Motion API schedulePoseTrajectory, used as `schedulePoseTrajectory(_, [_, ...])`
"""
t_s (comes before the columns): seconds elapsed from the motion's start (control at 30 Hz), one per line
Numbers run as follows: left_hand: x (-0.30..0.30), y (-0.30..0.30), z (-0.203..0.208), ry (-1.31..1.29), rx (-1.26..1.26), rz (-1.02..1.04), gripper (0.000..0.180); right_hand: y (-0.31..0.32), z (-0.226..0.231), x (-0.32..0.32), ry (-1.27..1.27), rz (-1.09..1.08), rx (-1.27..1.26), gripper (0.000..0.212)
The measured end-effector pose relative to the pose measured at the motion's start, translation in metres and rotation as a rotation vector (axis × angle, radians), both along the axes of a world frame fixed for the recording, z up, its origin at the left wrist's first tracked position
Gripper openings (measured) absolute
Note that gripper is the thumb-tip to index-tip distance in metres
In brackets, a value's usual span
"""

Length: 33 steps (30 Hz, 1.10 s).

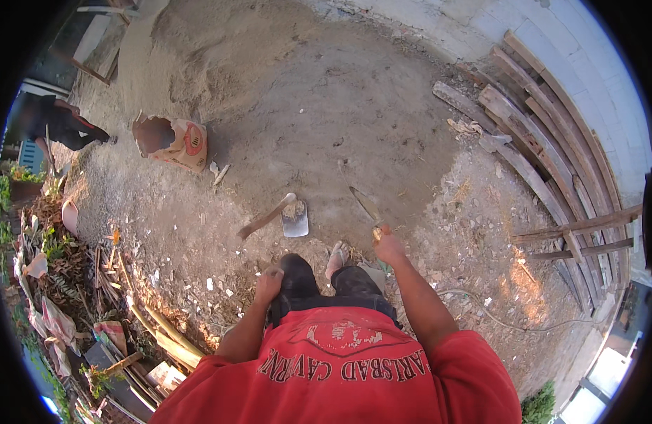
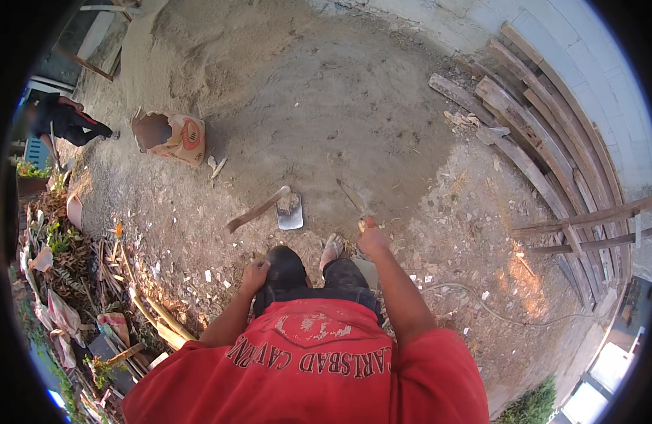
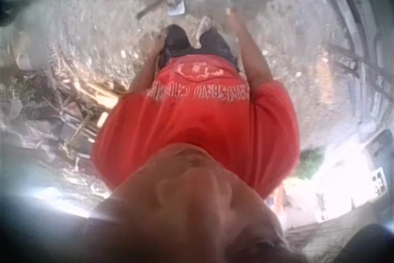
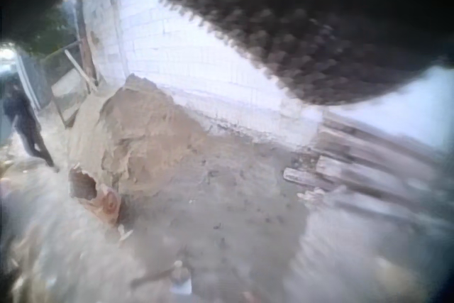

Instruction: The person uses a trowel to spread and smooth wet mortar onto a ground surface, adds more mortar using a small spade, and washes their hands and the trowel in a bucket of water.

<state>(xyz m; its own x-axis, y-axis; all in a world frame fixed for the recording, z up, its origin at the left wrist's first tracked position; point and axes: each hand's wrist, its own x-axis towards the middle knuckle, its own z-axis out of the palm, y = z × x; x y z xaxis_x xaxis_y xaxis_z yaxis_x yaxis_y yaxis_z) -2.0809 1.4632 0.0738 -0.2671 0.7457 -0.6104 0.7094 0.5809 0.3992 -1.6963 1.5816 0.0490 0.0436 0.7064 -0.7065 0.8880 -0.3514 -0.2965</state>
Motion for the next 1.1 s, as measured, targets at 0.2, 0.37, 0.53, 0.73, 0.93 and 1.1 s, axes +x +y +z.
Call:
schedulePoseTrajectory(0.2, [0.068,0.211,0.025,-0.091,0.030,-0.249,0.034,0.103,0.005,0.009,0.094,-0.241,0.065,0.055])
schedulePoseTrajectory(0.37, [0.121,0.313,-0.058,-0.322,-0.032,-0.673,0.028,0.095,-0.125,0.062,0.037,-0.653,0.011,0.054])
schedulePoseTrajectory(0.53, [0.188,0.395,-0.133,-0.313,-0.220,-0.828,0.026,0.092,-0.252,0.124,-0.177,-1.039,0.108,0.043])
schedulePoseTrajectory(0.73, [0.228,0.423,-0.269,-0.406,-0.230,-0.884,0.026,0.211,-0.413,0.165,-0.148,-0.801,0.096,0.046])
schedulePoseTrajectory(0.93, [0.303,0.468,-0.347,-0.484,-0.209,-1.096,0.036,0.288,-0.590,0.229,-0.092,-1.451,0.155,0.048])
schedulePoseTrajectory(1.1, [0.280,0.489,-0.356,-0.275,-0.461,-1.293,0.045,0.437,-0.603,0.021,0.195,-1.435,0.287,0.048])
